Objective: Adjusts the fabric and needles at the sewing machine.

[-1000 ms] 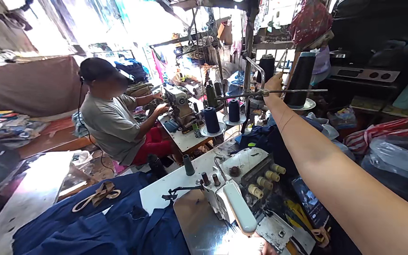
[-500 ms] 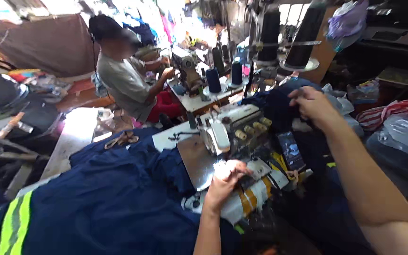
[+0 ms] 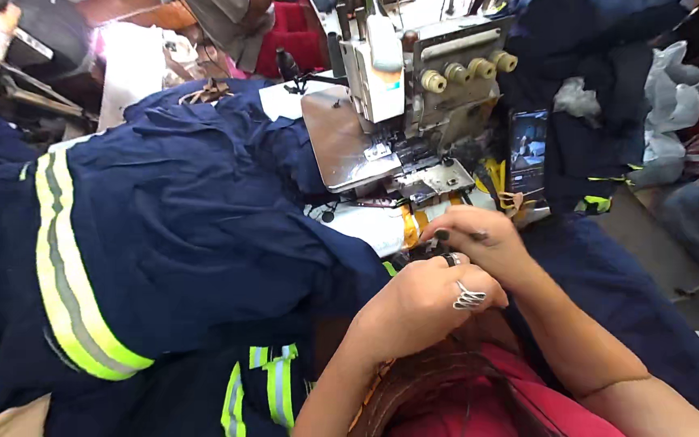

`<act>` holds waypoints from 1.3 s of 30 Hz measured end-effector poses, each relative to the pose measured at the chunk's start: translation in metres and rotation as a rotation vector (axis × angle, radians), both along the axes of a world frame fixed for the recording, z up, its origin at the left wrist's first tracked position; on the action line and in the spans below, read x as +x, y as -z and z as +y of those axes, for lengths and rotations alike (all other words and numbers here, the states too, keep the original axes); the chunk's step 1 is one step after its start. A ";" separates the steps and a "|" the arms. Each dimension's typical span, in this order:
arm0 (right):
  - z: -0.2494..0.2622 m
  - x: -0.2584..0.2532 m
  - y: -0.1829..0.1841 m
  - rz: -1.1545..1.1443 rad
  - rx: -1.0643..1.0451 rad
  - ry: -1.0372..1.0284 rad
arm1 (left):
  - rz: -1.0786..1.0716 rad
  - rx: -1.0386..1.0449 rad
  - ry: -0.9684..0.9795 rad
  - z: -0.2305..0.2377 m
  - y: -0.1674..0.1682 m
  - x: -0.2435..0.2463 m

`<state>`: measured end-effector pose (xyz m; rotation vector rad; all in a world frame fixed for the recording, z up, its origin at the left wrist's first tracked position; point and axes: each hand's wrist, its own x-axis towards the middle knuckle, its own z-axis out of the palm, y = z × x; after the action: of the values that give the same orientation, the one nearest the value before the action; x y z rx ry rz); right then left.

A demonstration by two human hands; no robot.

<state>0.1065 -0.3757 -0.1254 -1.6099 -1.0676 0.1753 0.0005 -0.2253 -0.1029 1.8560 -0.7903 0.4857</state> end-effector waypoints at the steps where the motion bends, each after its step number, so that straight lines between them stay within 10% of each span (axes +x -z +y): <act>1: 0.002 -0.005 0.006 0.005 -0.017 -0.024 | -0.006 -0.032 -0.031 0.002 -0.003 -0.005; 8: -0.017 -0.026 0.004 0.108 0.070 -0.104 | 0.013 -0.265 -0.382 0.024 0.008 0.014; 34: 0.045 0.019 0.019 -0.008 0.216 0.348 | 0.168 -0.398 -0.753 -0.002 0.048 0.044; 39: 0.036 0.032 0.008 0.227 0.169 0.165 | 0.473 -0.879 -0.575 0.002 0.045 0.047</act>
<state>0.1380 -0.3394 -0.1339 -1.4782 -0.7522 0.1493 0.0474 -0.2237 -0.1477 1.2363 0.2868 0.5896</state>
